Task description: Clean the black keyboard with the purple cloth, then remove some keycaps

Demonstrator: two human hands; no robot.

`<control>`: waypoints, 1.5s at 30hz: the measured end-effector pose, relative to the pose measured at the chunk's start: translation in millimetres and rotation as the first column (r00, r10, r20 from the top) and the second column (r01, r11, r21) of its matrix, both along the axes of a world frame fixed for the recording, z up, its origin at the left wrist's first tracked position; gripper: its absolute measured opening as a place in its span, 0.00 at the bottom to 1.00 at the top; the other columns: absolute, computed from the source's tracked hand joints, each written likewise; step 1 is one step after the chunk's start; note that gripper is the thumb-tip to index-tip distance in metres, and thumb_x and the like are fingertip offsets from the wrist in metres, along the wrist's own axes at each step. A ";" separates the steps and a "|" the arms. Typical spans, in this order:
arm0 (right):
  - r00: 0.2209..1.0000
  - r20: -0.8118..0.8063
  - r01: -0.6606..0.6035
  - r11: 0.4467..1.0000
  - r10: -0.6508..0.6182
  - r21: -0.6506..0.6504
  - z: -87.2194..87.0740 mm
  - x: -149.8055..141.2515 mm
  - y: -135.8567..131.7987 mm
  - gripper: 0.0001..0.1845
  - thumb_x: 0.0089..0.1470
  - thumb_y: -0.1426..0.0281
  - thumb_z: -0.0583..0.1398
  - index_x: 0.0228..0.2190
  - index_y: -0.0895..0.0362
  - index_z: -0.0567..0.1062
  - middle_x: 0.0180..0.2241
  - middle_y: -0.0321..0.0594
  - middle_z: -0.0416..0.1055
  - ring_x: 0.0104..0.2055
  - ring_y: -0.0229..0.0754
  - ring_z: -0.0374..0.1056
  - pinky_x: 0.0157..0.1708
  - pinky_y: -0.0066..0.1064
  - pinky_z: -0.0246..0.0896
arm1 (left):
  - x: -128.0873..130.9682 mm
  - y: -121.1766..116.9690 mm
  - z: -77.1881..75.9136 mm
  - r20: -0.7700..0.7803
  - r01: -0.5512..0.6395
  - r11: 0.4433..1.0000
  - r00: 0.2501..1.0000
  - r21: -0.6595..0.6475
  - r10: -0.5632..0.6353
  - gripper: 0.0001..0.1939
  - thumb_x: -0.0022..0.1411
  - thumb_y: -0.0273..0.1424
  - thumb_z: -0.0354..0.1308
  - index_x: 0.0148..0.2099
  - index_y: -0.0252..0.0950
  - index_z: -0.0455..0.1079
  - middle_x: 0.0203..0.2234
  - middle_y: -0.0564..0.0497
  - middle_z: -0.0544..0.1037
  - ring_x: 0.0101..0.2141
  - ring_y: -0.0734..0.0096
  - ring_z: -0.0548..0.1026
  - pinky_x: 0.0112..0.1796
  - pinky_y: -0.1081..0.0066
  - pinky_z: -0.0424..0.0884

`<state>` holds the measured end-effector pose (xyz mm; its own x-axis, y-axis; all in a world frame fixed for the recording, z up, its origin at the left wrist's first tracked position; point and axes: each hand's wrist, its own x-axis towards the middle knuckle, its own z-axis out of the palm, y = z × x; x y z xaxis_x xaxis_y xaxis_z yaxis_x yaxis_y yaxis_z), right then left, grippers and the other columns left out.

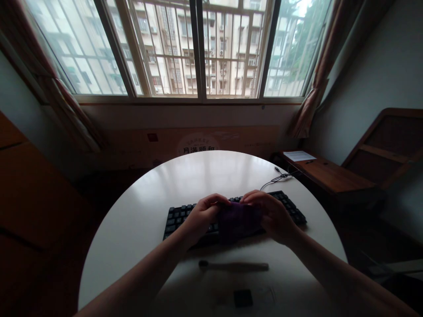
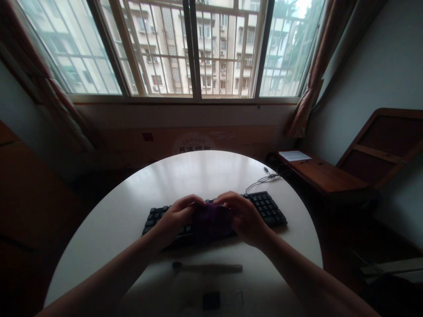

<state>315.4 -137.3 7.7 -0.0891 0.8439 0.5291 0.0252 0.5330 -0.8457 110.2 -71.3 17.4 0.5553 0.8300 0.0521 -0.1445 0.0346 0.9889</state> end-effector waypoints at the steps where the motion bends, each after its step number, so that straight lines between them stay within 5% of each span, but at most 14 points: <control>1: 0.999 -0.045 0.019 0.999 -0.021 -0.050 -1.3 -1.4 1.7 0.13 0.52 0.72 0.63 0.41 0.51 0.75 0.41 0.41 0.73 0.32 0.39 0.67 0.28 0.29 0.62 | -0.4 0.4 -0.1 0.001 -0.002 1.000 1.000 0.020 0.002 0.08 0.52 0.29 0.60 0.36 0.35 0.77 0.25 0.53 0.74 0.24 0.75 0.67 0.25 0.77 0.63; 5: 0.991 -0.135 -0.031 0.987 0.010 -0.155 -3.6 -4.0 7.6 0.18 0.51 0.67 0.66 0.45 0.52 0.73 0.38 0.40 0.73 0.29 0.37 0.65 0.25 0.26 0.60 | -1.8 2.0 1.5 -0.006 -0.044 0.989 0.999 0.143 0.045 0.10 0.51 0.28 0.62 0.38 0.36 0.78 0.30 0.50 0.79 0.30 0.68 0.73 0.31 0.73 0.69; 10: 0.991 -0.135 -0.023 0.966 -0.013 -0.258 -4.1 -2.6 11.3 0.12 0.50 0.63 0.68 0.34 0.55 0.73 0.28 0.35 0.72 0.29 0.37 0.65 0.27 0.26 0.58 | -1.6 1.6 4.1 -0.053 -0.145 0.947 0.985 0.288 0.166 0.09 0.49 0.27 0.65 0.36 0.35 0.80 0.31 0.47 0.81 0.32 0.64 0.76 0.34 0.70 0.72; 22: 0.910 -0.414 -0.206 0.879 0.011 -0.431 -5.2 1.2 16.7 0.15 0.44 0.65 0.71 0.34 0.56 0.75 0.29 0.35 0.72 0.28 0.35 0.66 0.27 0.25 0.61 | -7.3 10.1 6.5 0.059 -0.290 0.942 0.957 0.169 0.284 0.07 0.49 0.28 0.66 0.35 0.35 0.78 0.25 0.52 0.79 0.27 0.70 0.75 0.31 0.72 0.72; 31: 0.950 -0.301 -0.001 0.968 -0.076 -0.250 -8.1 9.2 17.0 0.06 0.44 0.71 0.68 0.29 0.53 0.79 0.32 0.37 0.74 0.32 0.39 0.66 0.30 0.29 0.61 | -13.6 9.5 15.4 0.104 -0.238 0.942 0.970 0.239 0.219 0.08 0.46 0.28 0.70 0.32 0.35 0.79 0.29 0.49 0.81 0.31 0.65 0.77 0.36 0.68 0.74; 36: 0.959 -0.251 0.078 0.975 -0.130 -0.207 -2.7 7.0 13.7 0.04 0.47 0.70 0.65 0.24 0.54 0.75 0.27 0.35 0.68 0.25 0.35 0.57 0.24 0.28 0.51 | -17.4 5.1 22.0 0.061 -0.245 0.874 0.968 0.419 0.243 0.03 0.52 0.28 0.67 0.33 0.38 0.80 0.30 0.50 0.80 0.33 0.65 0.77 0.35 0.69 0.74; 41: 0.937 -0.338 -0.027 0.946 -0.088 -0.322 0.9 -0.8 9.8 0.05 0.45 0.74 0.61 0.25 0.54 0.68 0.20 0.29 0.56 0.21 0.33 0.49 0.20 0.26 0.42 | -17.8 0.3 25.8 0.014 -0.244 0.761 0.955 0.601 0.295 0.04 0.57 0.28 0.64 0.33 0.39 0.81 0.32 0.47 0.80 0.34 0.65 0.77 0.35 0.70 0.73; 45: 0.889 -0.454 -0.140 0.913 -0.054 -0.383 3.6 -0.7 7.0 0.06 0.44 0.76 0.59 0.27 0.54 0.67 0.21 0.30 0.59 0.21 0.33 0.50 0.19 0.24 0.42 | -17.4 -3.1 28.2 0.049 -0.243 0.740 0.961 0.627 0.274 0.05 0.59 0.29 0.63 0.33 0.37 0.80 0.32 0.47 0.79 0.31 0.68 0.76 0.31 0.73 0.73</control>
<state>314.7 -130.3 11.3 0.0332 0.9891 0.1433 -0.4207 0.1439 -0.8957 92.8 -74.4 45.6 0.3389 0.7343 0.5882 -0.0134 -0.6214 0.7834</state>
